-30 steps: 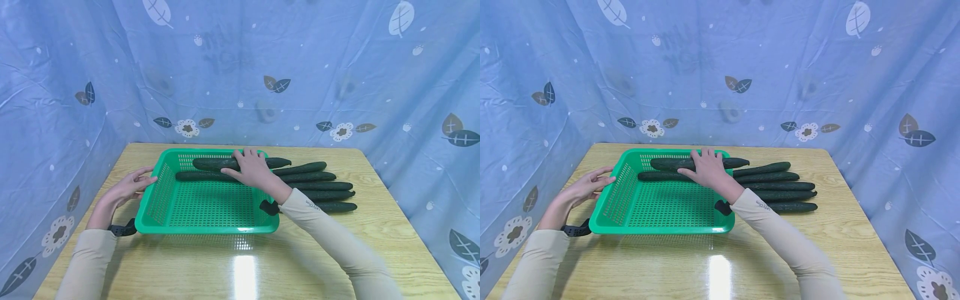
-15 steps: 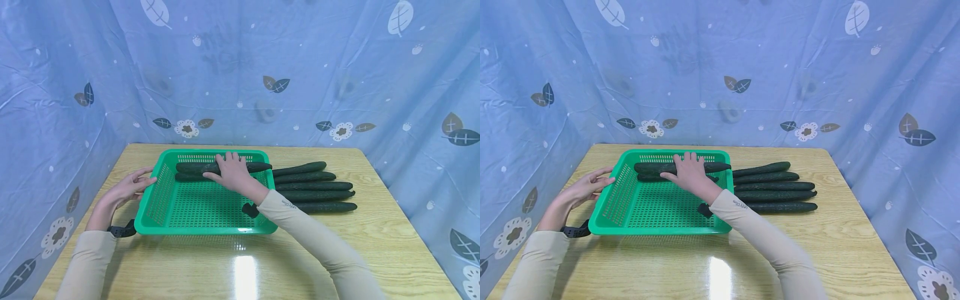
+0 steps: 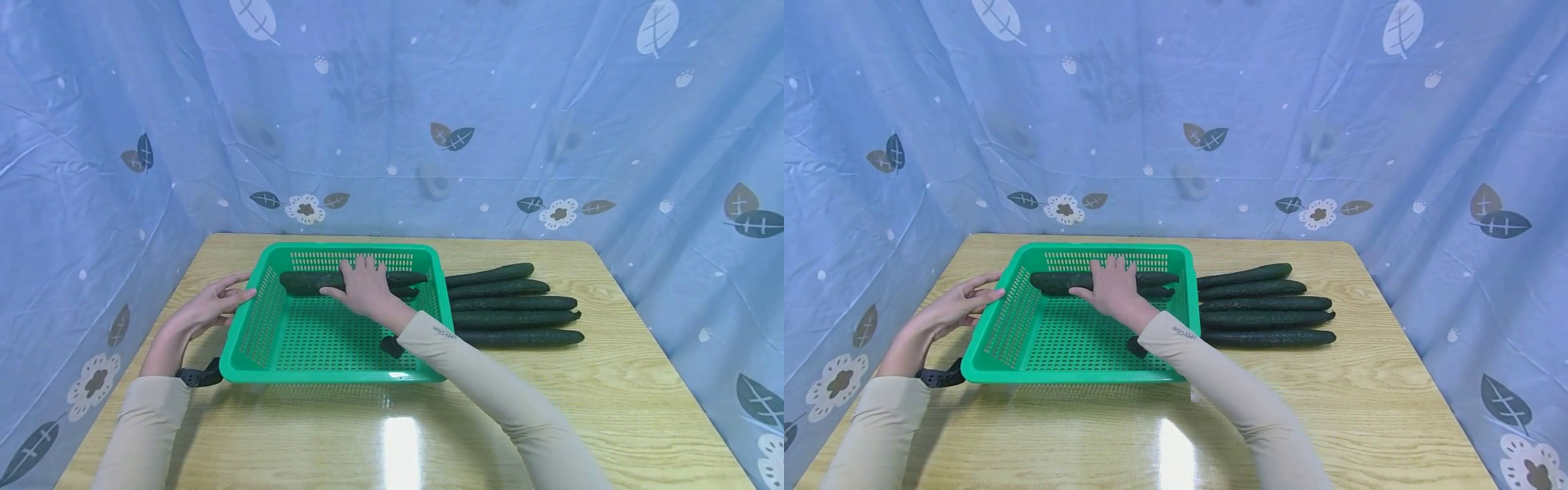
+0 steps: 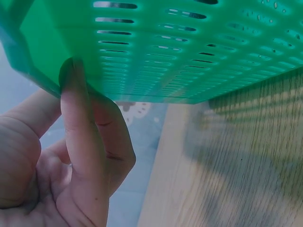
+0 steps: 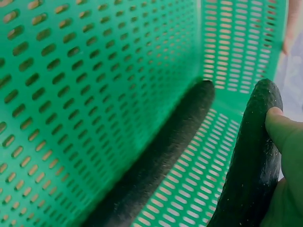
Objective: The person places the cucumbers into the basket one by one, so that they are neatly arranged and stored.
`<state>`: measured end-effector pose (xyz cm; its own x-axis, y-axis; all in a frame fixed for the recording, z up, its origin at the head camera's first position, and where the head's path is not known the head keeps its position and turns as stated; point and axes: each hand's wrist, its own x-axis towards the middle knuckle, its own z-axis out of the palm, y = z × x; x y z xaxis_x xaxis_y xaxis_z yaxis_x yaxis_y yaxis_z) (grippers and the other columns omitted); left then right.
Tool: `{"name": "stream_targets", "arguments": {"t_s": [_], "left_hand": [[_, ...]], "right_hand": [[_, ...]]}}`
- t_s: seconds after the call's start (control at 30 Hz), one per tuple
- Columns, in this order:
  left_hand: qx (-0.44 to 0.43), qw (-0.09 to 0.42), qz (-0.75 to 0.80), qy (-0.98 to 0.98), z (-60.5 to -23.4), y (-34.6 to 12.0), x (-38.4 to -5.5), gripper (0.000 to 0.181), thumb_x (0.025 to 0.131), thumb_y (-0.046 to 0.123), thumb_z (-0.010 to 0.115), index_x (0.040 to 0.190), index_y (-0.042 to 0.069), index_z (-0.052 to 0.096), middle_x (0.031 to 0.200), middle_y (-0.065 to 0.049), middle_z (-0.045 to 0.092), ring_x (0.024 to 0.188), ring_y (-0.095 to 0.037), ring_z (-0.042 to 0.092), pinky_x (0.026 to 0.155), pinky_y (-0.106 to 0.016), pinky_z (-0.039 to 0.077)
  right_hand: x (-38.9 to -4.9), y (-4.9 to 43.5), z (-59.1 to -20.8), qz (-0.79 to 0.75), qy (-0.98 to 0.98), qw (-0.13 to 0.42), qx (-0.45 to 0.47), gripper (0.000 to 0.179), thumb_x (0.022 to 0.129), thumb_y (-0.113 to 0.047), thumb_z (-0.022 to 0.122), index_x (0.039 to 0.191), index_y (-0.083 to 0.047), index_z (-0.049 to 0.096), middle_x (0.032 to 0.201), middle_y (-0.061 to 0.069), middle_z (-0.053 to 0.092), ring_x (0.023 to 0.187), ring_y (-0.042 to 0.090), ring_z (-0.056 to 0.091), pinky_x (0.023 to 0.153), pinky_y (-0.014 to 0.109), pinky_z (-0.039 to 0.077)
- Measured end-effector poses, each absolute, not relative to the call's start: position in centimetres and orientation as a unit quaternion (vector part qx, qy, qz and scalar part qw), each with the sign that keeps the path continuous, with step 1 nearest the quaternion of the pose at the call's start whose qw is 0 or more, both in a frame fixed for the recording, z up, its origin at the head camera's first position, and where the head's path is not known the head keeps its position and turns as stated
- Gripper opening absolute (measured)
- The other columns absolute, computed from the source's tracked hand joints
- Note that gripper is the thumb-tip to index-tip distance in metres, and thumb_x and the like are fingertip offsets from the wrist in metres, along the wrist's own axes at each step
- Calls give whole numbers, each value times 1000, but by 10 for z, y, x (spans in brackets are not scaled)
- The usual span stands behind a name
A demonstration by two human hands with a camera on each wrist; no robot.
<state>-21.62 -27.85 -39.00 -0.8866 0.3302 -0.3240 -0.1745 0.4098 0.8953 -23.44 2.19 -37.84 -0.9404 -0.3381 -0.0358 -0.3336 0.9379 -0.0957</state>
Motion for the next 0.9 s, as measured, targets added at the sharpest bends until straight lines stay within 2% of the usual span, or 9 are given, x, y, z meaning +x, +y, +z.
{"name": "stream_targets", "arguments": {"t_s": [0.27,0.43,0.63,0.8,0.9], "left_hand": [[54,232,532,813,-389,-279,-217,76,96,39,49,150,12,5,142,-29,27,93,-11,60,75,-36,52],[49,233,530,814,-389,-279,-218,77,95,41,49,150,11,4,143,-29,25,94,-10,60,76,-36,51],[41,233,533,813,-392,-280,-220,77,95,41,50,150,12,7,138,-27,32,84,-10,60,70,-35,51],[42,230,533,813,-393,-279,-221,76,94,42,51,150,13,9,125,-16,43,70,-8,55,63,-32,49],[44,231,532,813,-393,-279,-221,75,94,41,51,150,13,10,109,-6,48,63,-7,49,60,-31,46]], "right_hand": [[-242,15,-395,-17,986,41,-161,77,85,-74,29,140,-21,36,138,14,37,126,32,35,97,49,34],[-245,13,-402,-20,986,48,-157,75,86,-72,32,138,-18,38,139,14,37,129,32,33,100,49,32],[-244,12,-407,0,985,45,-166,70,87,-70,29,127,-14,43,125,13,44,113,28,41,90,42,37],[-243,12,-413,3,984,51,-170,66,89,-67,28,127,-14,42,122,12,45,108,27,41,86,40,36],[-242,13,-418,-2,983,54,-175,65,90,-65,29,126,-13,42,119,12,45,108,27,41,86,39,36]]}}
